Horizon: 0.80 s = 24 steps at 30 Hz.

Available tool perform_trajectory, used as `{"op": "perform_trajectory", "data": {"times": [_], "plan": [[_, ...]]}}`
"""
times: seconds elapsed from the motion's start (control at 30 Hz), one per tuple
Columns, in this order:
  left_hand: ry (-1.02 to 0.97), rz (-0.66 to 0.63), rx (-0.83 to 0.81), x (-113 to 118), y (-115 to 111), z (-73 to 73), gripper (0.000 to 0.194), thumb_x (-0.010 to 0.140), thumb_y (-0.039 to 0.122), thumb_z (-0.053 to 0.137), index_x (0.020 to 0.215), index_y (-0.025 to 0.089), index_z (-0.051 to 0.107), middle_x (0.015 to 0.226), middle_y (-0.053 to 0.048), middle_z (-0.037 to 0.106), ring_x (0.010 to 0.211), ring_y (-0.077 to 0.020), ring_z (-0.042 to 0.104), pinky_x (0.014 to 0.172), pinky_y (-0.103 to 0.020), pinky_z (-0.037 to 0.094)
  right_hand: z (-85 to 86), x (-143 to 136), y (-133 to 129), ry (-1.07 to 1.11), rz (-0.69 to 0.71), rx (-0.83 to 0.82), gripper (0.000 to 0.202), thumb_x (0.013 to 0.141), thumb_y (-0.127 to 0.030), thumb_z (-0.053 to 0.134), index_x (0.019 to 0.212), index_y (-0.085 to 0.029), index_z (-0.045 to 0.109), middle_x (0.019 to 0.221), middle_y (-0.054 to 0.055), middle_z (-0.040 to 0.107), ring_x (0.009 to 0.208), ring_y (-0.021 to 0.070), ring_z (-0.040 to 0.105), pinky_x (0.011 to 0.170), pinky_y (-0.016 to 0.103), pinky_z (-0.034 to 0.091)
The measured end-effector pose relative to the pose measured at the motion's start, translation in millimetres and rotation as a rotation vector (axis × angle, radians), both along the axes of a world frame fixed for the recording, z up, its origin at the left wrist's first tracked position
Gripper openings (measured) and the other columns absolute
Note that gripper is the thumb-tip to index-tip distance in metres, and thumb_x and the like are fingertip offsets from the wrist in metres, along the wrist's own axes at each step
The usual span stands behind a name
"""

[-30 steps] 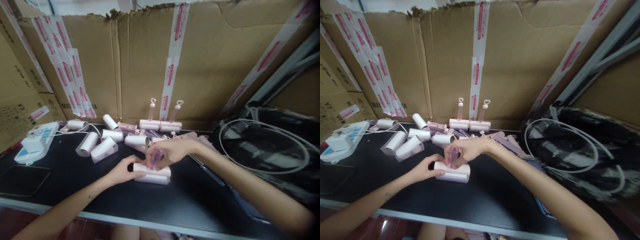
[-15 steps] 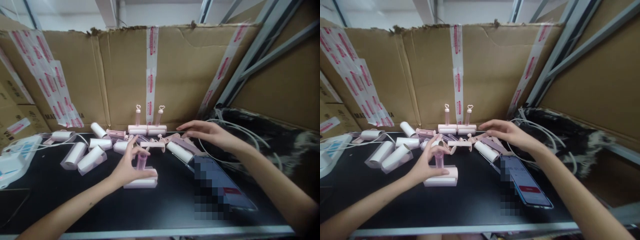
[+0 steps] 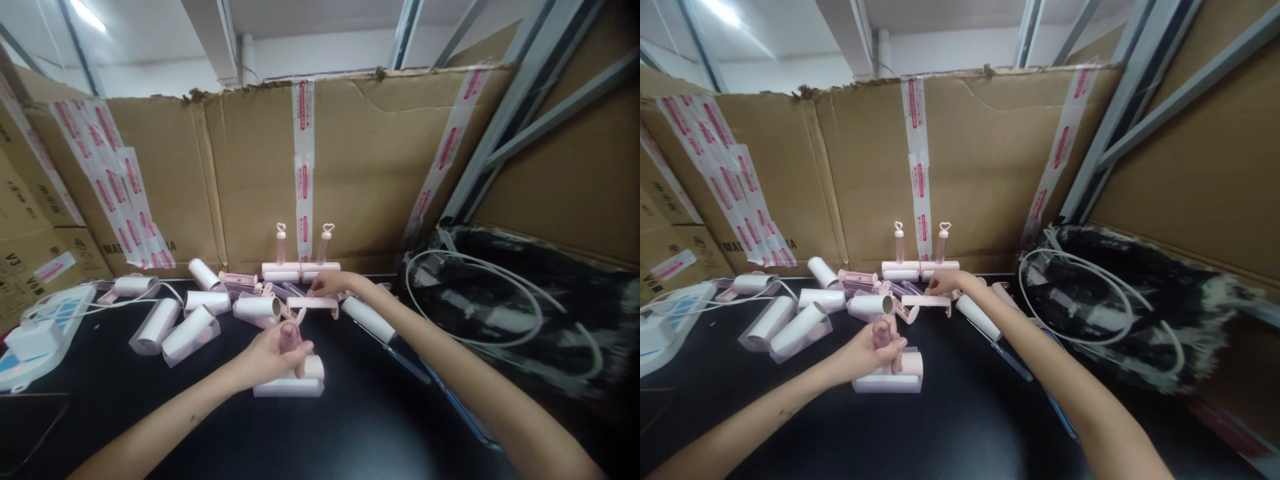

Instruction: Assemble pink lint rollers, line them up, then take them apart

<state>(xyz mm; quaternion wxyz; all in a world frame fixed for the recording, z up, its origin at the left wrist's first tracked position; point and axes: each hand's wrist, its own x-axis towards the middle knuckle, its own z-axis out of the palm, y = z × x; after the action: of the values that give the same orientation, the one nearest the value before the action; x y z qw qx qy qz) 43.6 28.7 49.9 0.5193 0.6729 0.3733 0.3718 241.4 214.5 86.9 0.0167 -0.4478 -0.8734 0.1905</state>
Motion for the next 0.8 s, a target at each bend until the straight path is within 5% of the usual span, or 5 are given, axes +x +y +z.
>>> {"op": "perform_trajectory", "data": {"times": [0.2,0.33,0.43,0.6,0.8], "plan": [[-0.089,-0.035,-0.026,2,3,-4.0,0.036,0.081,0.048,0.055,0.071,0.021,0.033,0.045,0.009,0.051,0.044,-0.0091,0.051,0.052,-0.022,0.040,17.1,-4,-11,0.194,0.028,0.010,0.033,0.079,-0.044,0.063,0.083,-0.012,0.059,0.076,0.003,0.063,0.069,0.0147,0.059,0.064,0.028,0.048],[-0.083,-0.028,-0.025,2,4,-5.3,0.033,0.082,0.044,0.054,0.070,0.021,0.033,0.046,0.009,0.049,0.043,-0.0088,0.051,0.050,-0.021,0.039,47.5,-5,-59,0.386,0.114,0.019,0.046,0.076,-0.055,0.058,0.099,-0.015,0.050,0.091,0.005,0.063,0.082,0.0164,0.061,0.070,0.028,0.049],[-0.024,0.007,-0.018,0,4,-5.3,0.028,0.082,0.041,0.054,0.072,0.020,0.039,0.048,0.007,0.052,0.044,-0.0097,0.052,0.052,-0.022,0.041,71.1,-14,-106,0.420,0.224,-0.032,0.042,0.075,-0.051,0.064,0.096,-0.017,0.053,0.083,0.002,0.062,0.075,0.0152,0.060,0.066,0.028,0.049],[0.093,0.042,0.029,-3,2,-1.5,0.022,0.080,0.039,0.057,0.079,0.017,0.053,0.050,0.005,0.055,0.049,-0.0118,0.055,0.057,-0.023,0.044,96.9,-33,-153,0.248,0.416,-0.032,0.023,0.082,-0.038,0.061,0.095,-0.019,0.061,0.095,0.003,0.065,0.086,0.0177,0.061,0.076,0.028,0.048],[0.113,0.062,0.062,-2,1,1.3,0.018,0.080,0.035,0.056,0.077,0.017,0.055,0.050,0.005,0.055,0.050,-0.0115,0.054,0.054,-0.021,0.042,114.9,-45,-159,0.061,0.498,0.040,0.017,0.085,-0.030,0.056,0.098,-0.025,0.065,0.093,0.002,0.066,0.086,0.0186,0.061,0.073,0.027,0.047]]}}
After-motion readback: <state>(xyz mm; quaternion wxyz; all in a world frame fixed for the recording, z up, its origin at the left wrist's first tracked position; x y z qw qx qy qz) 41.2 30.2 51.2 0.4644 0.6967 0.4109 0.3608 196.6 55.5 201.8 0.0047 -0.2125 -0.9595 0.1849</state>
